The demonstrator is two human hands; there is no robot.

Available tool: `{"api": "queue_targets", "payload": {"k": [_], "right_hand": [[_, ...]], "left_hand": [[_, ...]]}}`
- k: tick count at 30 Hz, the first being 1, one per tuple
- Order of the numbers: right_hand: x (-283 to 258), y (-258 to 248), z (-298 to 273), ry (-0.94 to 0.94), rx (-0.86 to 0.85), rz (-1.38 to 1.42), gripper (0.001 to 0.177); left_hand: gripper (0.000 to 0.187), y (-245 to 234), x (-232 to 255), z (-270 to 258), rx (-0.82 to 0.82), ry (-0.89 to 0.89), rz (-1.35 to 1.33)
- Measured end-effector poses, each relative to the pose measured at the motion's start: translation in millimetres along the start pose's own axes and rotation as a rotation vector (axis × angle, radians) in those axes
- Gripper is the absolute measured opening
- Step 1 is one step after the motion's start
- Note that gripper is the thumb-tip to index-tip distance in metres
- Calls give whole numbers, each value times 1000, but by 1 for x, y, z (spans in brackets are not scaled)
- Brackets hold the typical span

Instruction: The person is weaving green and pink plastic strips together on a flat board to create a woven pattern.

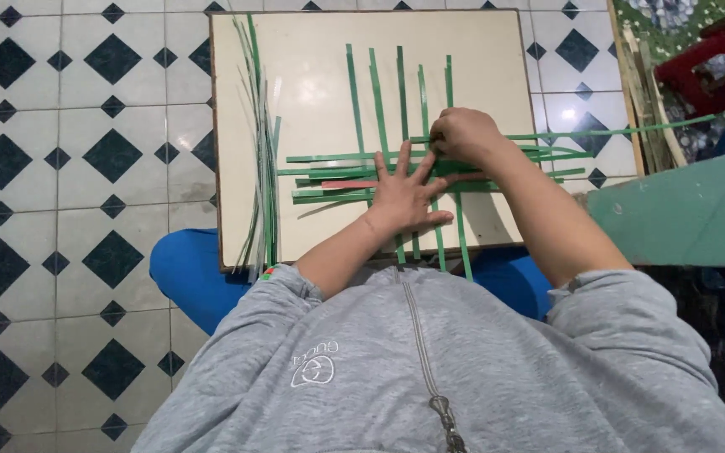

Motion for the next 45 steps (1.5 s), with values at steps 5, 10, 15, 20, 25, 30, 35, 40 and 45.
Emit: {"api": "queue_targets", "payload": {"k": [5, 10, 15, 20, 25, 30, 35, 40, 45], "right_hand": [[9, 24, 14, 10, 63, 142, 14], [8, 18, 23, 50, 123, 252, 14], [12, 31, 34, 67, 153, 280, 16], [9, 17, 37, 103, 178, 264, 15], [-1, 13, 50, 89, 185, 197, 14], [-16, 4, 47, 100, 139, 246, 15], [-6, -9, 35, 90, 119, 542, 16], [-50, -50, 49, -55, 59, 166, 20], [-65, -51, 57, -93, -93, 13, 16]], "left_hand": [[80, 0, 2, 0, -20, -8, -12], [80, -1, 1, 1, 3, 2, -18], [81, 0, 0, 1, 0, 16, -7], [80, -3, 2, -1, -38, -7, -20], [76, -10, 4, -5, -25, -6, 5], [74, -18, 5, -10, -37, -17, 2], [74, 7, -1, 2, -16, -1, -5], [70, -18, 6, -13, -6, -13, -8], [69, -6, -1, -5, 34, -13, 22]]}}
Point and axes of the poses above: each hand's wrist, its own z-axis towards the middle knuckle, its own y-axis out of the palm, x = y × z, the point moved 4 cm from there along z, towards the middle knuckle, and after that the axes turned 10 degrees about -z, right-handed, at the moved point
